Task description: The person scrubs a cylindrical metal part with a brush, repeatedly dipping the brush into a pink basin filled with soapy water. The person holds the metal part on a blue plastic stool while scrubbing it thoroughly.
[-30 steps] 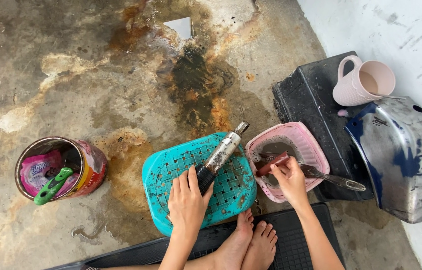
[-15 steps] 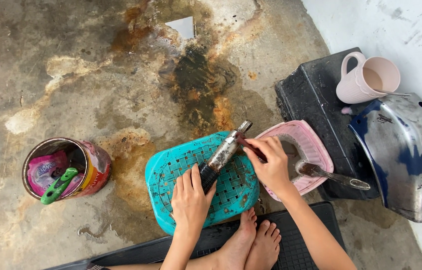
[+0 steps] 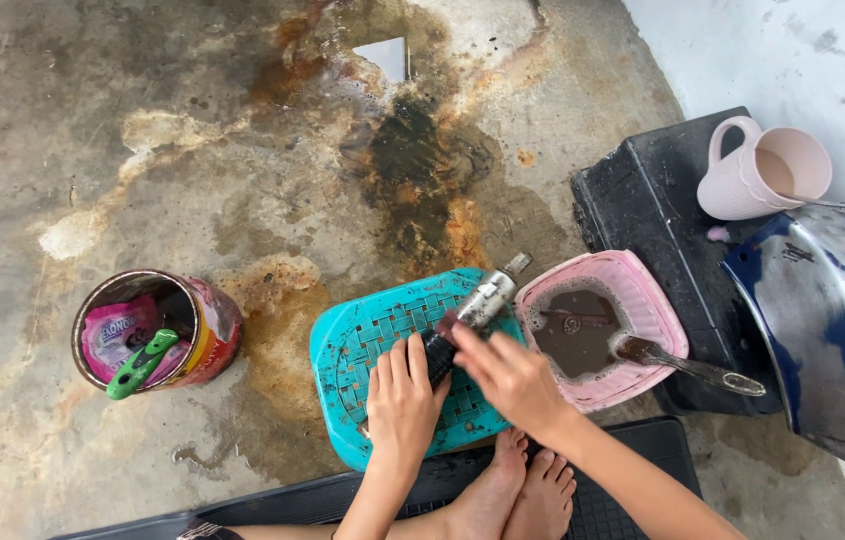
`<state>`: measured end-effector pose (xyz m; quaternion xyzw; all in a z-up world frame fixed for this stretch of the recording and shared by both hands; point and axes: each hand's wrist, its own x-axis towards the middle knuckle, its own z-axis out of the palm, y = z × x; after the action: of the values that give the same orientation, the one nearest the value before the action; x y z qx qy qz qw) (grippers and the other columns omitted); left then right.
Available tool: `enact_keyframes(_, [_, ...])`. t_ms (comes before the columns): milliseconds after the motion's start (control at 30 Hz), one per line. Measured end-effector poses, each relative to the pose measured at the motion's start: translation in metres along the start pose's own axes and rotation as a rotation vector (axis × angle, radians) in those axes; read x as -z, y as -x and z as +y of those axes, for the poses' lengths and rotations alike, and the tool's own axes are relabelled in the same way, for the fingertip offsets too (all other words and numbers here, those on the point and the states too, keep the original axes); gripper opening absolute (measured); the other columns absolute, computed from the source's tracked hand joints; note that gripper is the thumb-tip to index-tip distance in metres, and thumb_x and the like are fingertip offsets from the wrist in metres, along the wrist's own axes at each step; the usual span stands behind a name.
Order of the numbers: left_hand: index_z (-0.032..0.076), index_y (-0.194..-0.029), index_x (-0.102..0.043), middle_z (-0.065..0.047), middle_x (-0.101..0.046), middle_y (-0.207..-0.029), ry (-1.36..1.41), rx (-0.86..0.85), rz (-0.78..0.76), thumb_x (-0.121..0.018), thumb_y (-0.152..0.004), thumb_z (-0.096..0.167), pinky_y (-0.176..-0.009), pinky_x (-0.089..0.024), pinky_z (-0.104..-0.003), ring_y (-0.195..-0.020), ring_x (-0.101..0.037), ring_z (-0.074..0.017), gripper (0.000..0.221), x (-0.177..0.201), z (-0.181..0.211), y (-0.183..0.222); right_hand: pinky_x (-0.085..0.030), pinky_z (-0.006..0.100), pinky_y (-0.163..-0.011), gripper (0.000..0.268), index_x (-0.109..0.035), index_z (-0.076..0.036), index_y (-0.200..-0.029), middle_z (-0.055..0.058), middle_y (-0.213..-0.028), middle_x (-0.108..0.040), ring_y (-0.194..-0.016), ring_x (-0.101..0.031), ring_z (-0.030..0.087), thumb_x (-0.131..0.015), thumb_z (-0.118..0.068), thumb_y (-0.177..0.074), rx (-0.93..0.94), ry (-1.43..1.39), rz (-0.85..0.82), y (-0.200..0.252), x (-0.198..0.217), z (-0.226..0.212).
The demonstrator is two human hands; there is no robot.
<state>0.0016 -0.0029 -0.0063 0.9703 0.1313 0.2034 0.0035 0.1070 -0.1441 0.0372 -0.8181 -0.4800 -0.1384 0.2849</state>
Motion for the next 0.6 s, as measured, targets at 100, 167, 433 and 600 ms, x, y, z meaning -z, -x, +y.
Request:
enact_keyframes(100, [0.006, -0.133, -0.059, -0.012, -0.067, -0.118, -0.01, -0.031, 0.024, -0.087, -0.08, 0.048, -0.088, -0.058, -0.039, -0.104, -0.067, -0.0276, 0.073, -0.001, -0.002, 0.001, -0.051, 0.017, -0.038, 0.041, -0.055, -0.011, -0.135, -0.001, -0.067, -0.068, -0.047, -0.059, 0.007, -0.066, -0.004, -0.096, 0.009, -0.033, 0.012, 0.003, -0.009, 0.027])
enact_keyframes(167, [0.007, -0.132, -0.059, -0.012, -0.067, -0.117, -0.019, -0.03, 0.002, -0.087, -0.08, 0.05, -0.087, -0.059, -0.038, -0.103, -0.068, -0.0268, 0.073, 0.001, -0.001, -0.001, -0.057, 0.021, -0.041, 0.034, -0.056, -0.003, -0.131, 0.01, -0.076, -0.071, -0.054, -0.065, 0.014, -0.062, -0.003, -0.097, -0.071, -0.027, 0.044, 0.0, -0.009, 0.032])
enact_keyframes(433, [0.008, -0.134, -0.055, -0.011, -0.064, -0.11, -0.051, -0.066, -0.088, -0.08, -0.087, 0.058, -0.078, -0.059, -0.037, -0.092, -0.066, -0.0242, 0.073, 0.005, -0.003, -0.009, -0.058, 0.019, -0.039, 0.036, -0.062, -0.006, -0.127, 0.008, -0.077, -0.074, -0.049, -0.065, 0.01, -0.065, 0.003, -0.092, -0.074, -0.064, 0.018, -0.006, -0.005, 0.034])
enact_keyframes(600, [0.008, -0.131, -0.057, -0.008, -0.062, -0.101, -0.033, -0.041, -0.097, -0.068, -0.093, 0.064, -0.069, -0.055, -0.038, -0.084, -0.062, -0.0248, 0.069, 0.007, -0.001, -0.003, -0.059, 0.018, -0.039, 0.036, -0.058, -0.004, -0.128, 0.01, -0.081, -0.076, -0.051, -0.066, 0.01, -0.065, -0.001, -0.093, -0.08, -0.164, -0.017, 0.017, -0.015, 0.003])
